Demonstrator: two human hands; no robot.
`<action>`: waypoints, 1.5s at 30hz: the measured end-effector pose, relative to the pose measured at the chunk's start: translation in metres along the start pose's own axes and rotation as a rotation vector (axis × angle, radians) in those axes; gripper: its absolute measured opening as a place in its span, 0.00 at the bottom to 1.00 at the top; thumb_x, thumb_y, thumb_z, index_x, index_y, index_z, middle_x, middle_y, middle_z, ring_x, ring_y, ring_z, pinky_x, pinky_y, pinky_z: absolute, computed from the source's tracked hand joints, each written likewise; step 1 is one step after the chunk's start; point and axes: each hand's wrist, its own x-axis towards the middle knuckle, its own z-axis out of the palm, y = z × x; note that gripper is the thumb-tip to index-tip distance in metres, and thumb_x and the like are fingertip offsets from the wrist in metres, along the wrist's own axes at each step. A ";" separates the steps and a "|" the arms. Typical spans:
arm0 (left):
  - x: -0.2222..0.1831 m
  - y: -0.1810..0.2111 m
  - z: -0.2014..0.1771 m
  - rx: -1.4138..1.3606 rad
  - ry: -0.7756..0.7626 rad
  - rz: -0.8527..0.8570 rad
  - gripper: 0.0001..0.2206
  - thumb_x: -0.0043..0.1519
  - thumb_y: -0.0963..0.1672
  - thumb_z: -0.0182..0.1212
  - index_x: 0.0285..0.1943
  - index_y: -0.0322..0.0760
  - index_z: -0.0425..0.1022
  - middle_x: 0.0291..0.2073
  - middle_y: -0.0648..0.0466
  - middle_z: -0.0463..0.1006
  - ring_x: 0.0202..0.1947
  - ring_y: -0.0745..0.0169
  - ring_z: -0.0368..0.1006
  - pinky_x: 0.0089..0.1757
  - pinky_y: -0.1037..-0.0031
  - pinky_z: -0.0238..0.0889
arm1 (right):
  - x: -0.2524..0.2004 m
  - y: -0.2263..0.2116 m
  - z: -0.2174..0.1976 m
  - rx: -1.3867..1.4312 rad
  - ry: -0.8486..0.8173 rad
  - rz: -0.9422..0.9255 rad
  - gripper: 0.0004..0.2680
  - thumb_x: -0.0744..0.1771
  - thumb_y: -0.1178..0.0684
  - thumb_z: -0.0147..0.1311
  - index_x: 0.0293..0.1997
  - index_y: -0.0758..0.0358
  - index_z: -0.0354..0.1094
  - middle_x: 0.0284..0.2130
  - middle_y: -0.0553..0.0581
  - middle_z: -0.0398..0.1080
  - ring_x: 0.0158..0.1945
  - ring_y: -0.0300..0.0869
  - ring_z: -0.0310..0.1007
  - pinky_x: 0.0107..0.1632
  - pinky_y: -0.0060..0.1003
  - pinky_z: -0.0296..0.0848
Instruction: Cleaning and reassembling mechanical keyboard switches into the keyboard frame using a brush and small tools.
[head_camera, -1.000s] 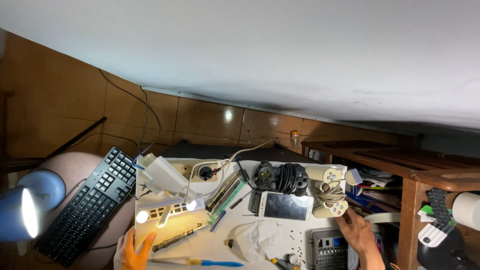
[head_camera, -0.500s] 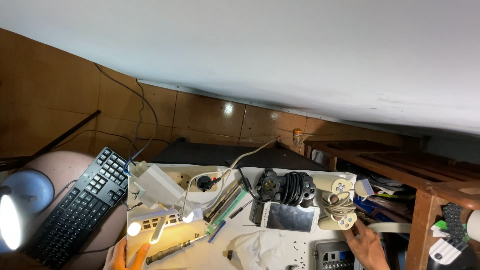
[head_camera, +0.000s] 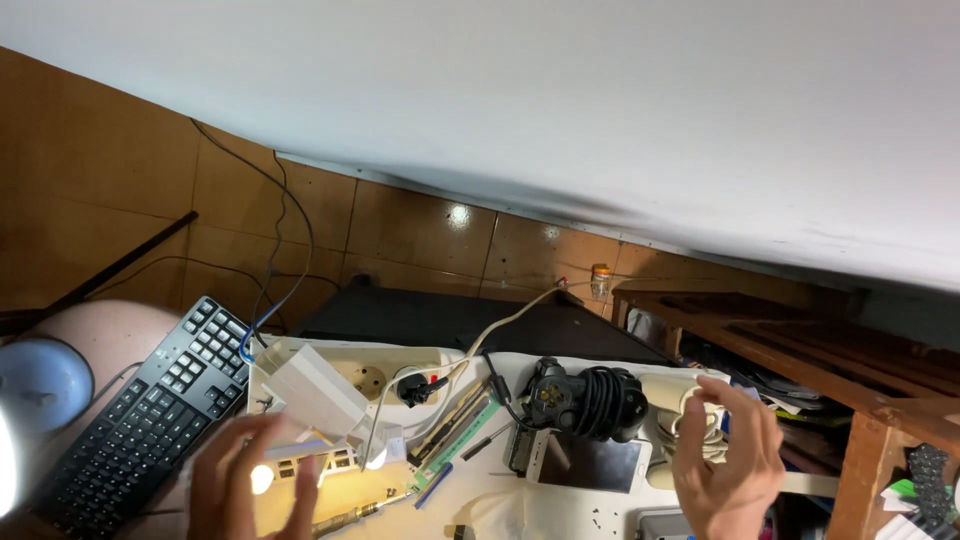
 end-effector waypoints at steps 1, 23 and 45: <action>0.006 0.014 0.006 0.001 -0.001 -0.003 0.20 0.59 0.42 0.65 0.59 0.30 0.72 0.55 0.42 0.73 0.55 0.48 0.74 0.56 0.63 0.70 | 0.005 -0.006 0.004 0.000 -0.002 -0.001 0.05 0.71 0.62 0.54 0.50 0.72 0.72 0.41 0.62 0.77 0.42 0.46 0.75 0.44 0.35 0.74; -0.030 -0.054 0.011 -0.037 0.084 -0.459 0.15 0.68 0.41 0.52 0.63 0.28 0.71 0.59 0.36 0.70 0.54 0.42 0.72 0.48 0.57 0.68 | 0.075 -0.081 0.094 0.094 -0.961 0.036 0.11 0.72 0.48 0.40 0.40 0.58 0.71 0.31 0.50 0.74 0.37 0.46 0.71 0.47 0.44 0.64; 0.021 -0.016 -0.003 -0.393 -0.396 -1.205 0.36 0.60 0.60 0.30 0.78 0.52 0.50 0.78 0.52 0.51 0.76 0.45 0.48 0.66 0.41 0.48 | 0.074 -0.062 0.089 -0.001 -1.079 0.109 0.18 0.72 0.47 0.36 0.22 0.61 0.56 0.14 0.53 0.58 0.18 0.43 0.50 0.27 0.42 0.53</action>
